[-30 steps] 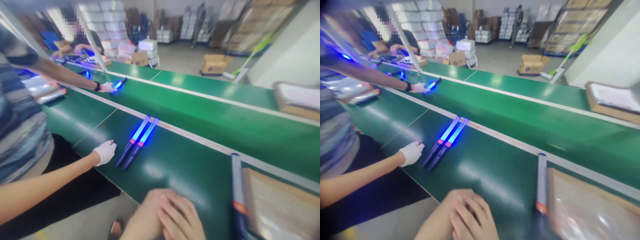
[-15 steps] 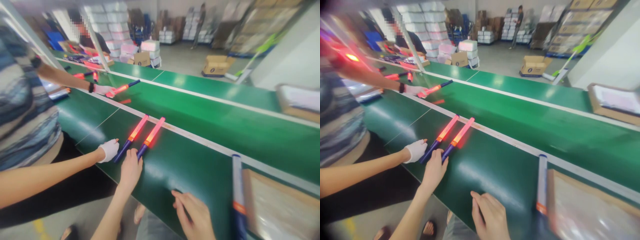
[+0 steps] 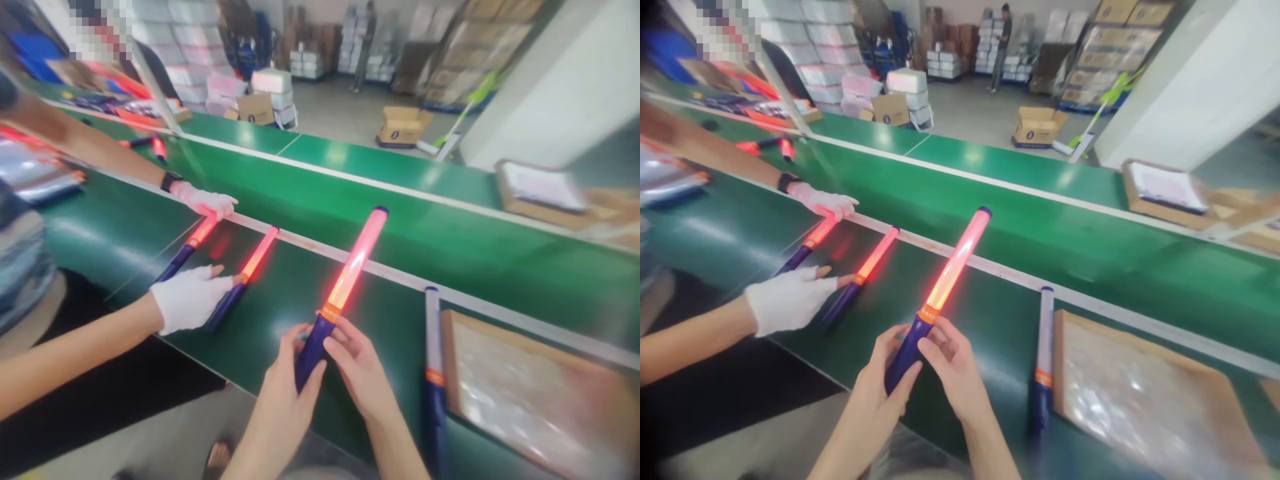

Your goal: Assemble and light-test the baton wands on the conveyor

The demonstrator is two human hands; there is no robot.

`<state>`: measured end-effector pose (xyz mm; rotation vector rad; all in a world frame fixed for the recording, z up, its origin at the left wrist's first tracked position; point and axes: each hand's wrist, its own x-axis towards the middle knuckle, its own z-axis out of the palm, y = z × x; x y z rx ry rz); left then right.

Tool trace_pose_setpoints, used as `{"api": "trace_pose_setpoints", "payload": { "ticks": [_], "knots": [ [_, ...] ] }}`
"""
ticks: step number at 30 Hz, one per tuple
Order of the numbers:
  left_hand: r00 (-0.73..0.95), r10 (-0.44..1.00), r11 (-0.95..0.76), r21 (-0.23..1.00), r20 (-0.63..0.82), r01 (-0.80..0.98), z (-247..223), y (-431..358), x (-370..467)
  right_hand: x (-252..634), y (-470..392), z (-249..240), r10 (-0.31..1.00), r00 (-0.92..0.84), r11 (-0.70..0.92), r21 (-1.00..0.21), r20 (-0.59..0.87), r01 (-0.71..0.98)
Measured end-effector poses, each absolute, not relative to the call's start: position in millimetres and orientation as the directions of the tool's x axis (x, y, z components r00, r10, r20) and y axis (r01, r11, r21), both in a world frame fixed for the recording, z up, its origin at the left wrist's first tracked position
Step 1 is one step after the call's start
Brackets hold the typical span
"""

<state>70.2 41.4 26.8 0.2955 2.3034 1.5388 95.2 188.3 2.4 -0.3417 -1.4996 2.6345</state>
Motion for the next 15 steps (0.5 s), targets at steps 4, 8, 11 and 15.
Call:
{"api": "trace_pose_setpoints", "payload": {
  "ticks": [4, 8, 11, 15],
  "knots": [
    [-0.836, 0.444, 0.29, 0.935, -0.322, -0.205, 36, 42, 65, 103, 196, 5, 0.07, -0.993, -0.53, -0.847, -0.09, 0.039],
    [-0.785, 0.495, 0.241, 0.927, -0.372, -0.287, 48, 51, 60, 105, 202, 5, 0.03, -1.0, -0.47, -0.883, -0.01, -0.005],
    [-0.812, 0.45, 0.287, 0.922, -0.371, -0.261, 50, 56, 57, 114, 205, 9, 0.092, -0.996, -0.254, -0.966, 0.017, -0.04],
    [-0.803, 0.474, 0.348, 0.914, -0.362, -0.207, 35, 60, 49, 144, 212, 14, 0.279, -0.96, 0.347, -0.932, -0.008, 0.108]
  ]
}}
